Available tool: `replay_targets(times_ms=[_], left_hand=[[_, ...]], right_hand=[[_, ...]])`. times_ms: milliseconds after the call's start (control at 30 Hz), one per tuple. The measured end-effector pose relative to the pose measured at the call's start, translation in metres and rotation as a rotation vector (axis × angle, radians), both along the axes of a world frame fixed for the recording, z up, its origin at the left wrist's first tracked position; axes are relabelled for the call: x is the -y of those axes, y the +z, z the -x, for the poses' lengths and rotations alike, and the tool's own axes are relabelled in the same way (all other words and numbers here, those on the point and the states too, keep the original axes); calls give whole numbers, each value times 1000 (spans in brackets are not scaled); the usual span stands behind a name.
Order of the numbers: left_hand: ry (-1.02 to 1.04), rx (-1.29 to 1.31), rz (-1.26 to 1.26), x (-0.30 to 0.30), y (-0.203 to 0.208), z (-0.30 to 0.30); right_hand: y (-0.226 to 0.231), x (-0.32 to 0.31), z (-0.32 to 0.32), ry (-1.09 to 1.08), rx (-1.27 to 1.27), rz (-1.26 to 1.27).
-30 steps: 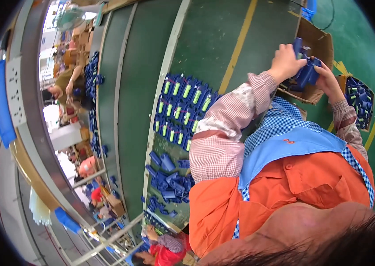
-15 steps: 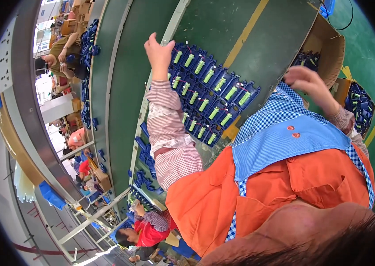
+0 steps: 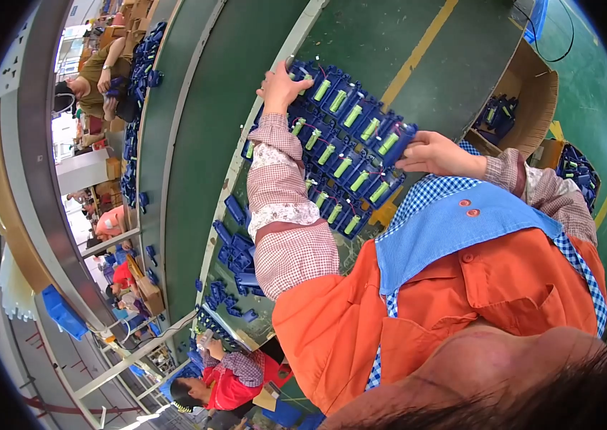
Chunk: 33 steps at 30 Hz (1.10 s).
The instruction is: Using a hot glue gun to attach green plastic inserts into blue plastic housings on an industrial assembly line.
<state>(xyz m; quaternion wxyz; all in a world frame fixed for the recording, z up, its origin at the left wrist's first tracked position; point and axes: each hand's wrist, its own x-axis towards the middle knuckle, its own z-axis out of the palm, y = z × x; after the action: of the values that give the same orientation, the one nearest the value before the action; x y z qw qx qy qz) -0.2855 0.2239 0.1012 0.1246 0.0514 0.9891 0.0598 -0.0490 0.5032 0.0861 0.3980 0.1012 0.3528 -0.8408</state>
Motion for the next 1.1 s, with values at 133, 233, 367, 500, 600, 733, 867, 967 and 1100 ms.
replay_targets(times_ms=[133, 233, 367, 500, 600, 733, 867, 967, 1100], left_hand=[[-61, 106, -242, -8, -9, -7], [-109, 161, -320, -32, 1, -19], [-83, 171, -471, -38, -6, -32], [61, 359, -658, -84, 22, -50], [25, 291, -642, -106, 21, -59], [31, 379, -772, -170, 38, -80], [-357, 282, -804, -253, 26, -94], [-484, 248, -799, -316, 26, -114], [-570, 379, -785, -362, 22, -132]], right_hand=[[0, 19, 21, -154, -82, -65], [-9, 26, 48, -231, -143, -139], [-12, 27, 72, -234, -115, -102], [-6, 5, 70, -342, -63, -168], [-2, -20, 65, -386, -41, -142], [-2, -82, 39, -466, -23, -96], [13, -158, -4, -601, -48, -107], [-2, -214, -31, -667, -39, -167], [-47, -269, -48, -733, 64, -221]])
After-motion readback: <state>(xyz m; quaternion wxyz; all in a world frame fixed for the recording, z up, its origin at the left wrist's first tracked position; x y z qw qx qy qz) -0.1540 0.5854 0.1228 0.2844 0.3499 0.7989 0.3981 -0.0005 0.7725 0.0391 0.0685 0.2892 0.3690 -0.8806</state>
